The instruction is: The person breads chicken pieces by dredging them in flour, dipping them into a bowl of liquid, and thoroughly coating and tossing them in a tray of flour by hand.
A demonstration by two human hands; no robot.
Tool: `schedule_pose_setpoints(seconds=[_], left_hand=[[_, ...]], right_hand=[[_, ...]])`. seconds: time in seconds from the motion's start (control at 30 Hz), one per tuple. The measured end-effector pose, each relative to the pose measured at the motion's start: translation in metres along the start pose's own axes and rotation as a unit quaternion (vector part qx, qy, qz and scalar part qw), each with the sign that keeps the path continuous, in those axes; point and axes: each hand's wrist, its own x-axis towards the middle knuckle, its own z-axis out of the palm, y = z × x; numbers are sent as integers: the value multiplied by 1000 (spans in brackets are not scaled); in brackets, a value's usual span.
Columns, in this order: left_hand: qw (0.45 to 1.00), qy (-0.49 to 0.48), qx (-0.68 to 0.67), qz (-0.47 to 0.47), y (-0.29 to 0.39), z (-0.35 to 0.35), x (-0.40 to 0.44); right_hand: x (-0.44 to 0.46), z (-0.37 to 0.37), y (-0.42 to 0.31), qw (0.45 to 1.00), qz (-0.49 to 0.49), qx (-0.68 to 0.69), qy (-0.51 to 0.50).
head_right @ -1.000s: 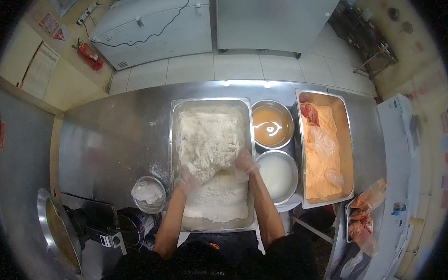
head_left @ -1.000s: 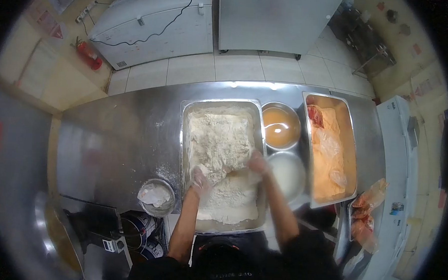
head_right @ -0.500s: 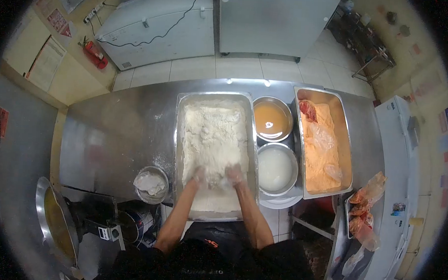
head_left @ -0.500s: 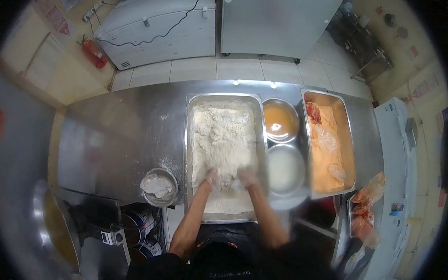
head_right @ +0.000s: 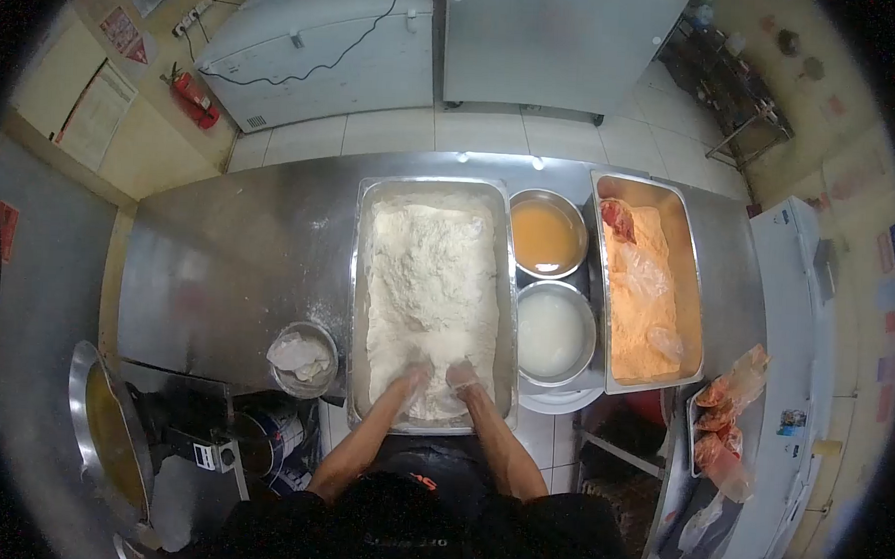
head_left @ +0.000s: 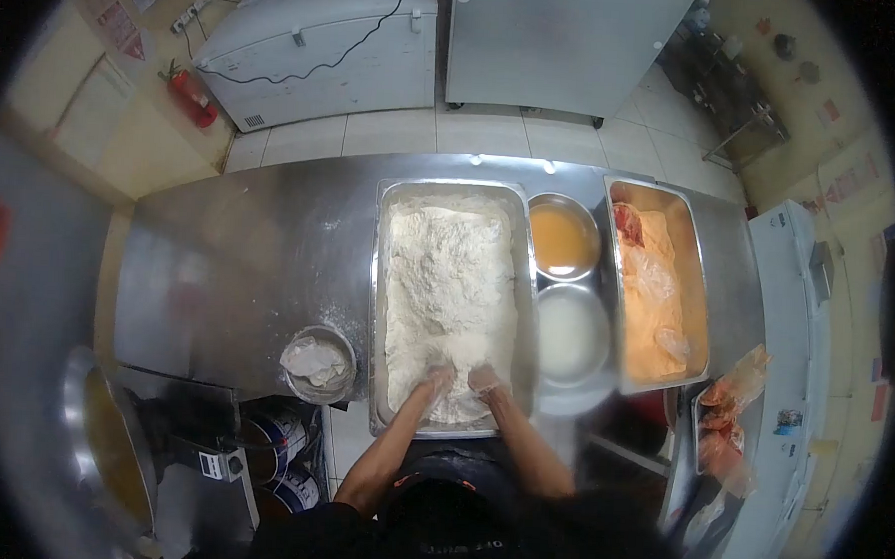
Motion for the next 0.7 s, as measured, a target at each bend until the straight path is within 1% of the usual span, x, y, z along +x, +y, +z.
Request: schedule_pose_setpoints(seconds=[0.03, 0.07, 0.1, 0.13, 0.17, 0.2, 0.23, 0.27, 0.3, 0.33, 0.37, 0.4, 0.43, 0.47, 0.53, 0.6, 0.63, 0.7], left_hand=[[1000, 18, -8, 2, 2, -8, 18], [999, 41, -10, 9, 5, -18, 35], [998, 68, -8, 15, 6, -29, 52], [994, 107, 4, 26, 4, -37, 72], [984, 169, 25, 46, -9, -36, 104], [959, 272, 32, 74, -38, -12, 154], [976, 192, 84, 53, 20, -74, 113], [984, 109, 137, 39, 93, -148, 59], [978, 118, 164, 42, 123, -176, 53], [971, 138, 186, 57, 126, -184, 69], [963, 150, 213, 71, 129, -193, 88], [955, 150, 243, 86, 129, -198, 110], [945, 145, 274, 102, 126, -198, 136], [934, 134, 308, 121, 124, -197, 158], [912, 104, 364, 157, 123, -187, 190], [925, 53, 344, 155, 126, -181, 196], [955, -10, 275, 112, 130, -179, 191], [949, -32, 290, 115, 137, -191, 188]], right_hand=[[-19, -30, 2, 992, 28, -48, 110], [-26, -48, 10, 970, 54, -97, 216], [-5, -48, 29, 925, 106, 97, 352], [10, -51, 48, 870, 143, 180, 436], [25, -54, 68, 795, 161, 261, 524], [20, -84, 78, 795, 171, 195, 549], [18, -111, 90, 788, 184, 128, 573], [3, -152, 97, 797, 189, 72, 569], [-17, -197, 101, 803, 193, 16, 564], [-21, -230, 109, 905, 177, 41, 383], [-19, -248, 116, 968, 154, 64, 187], [40, -217, 143, 923, 192, 89, 322], [47, -226, 149, 923, 190, 87, 325], [55, -239, 150, 880, 200, 113, 416], [69, -260, 154, 823, 203, 147, 510], [75, -261, 158, 888, 134, 126, 422], [74, -259, 159, 911, 104, 122, 380], [70, -259, 160, 940, 67, 101, 318]])
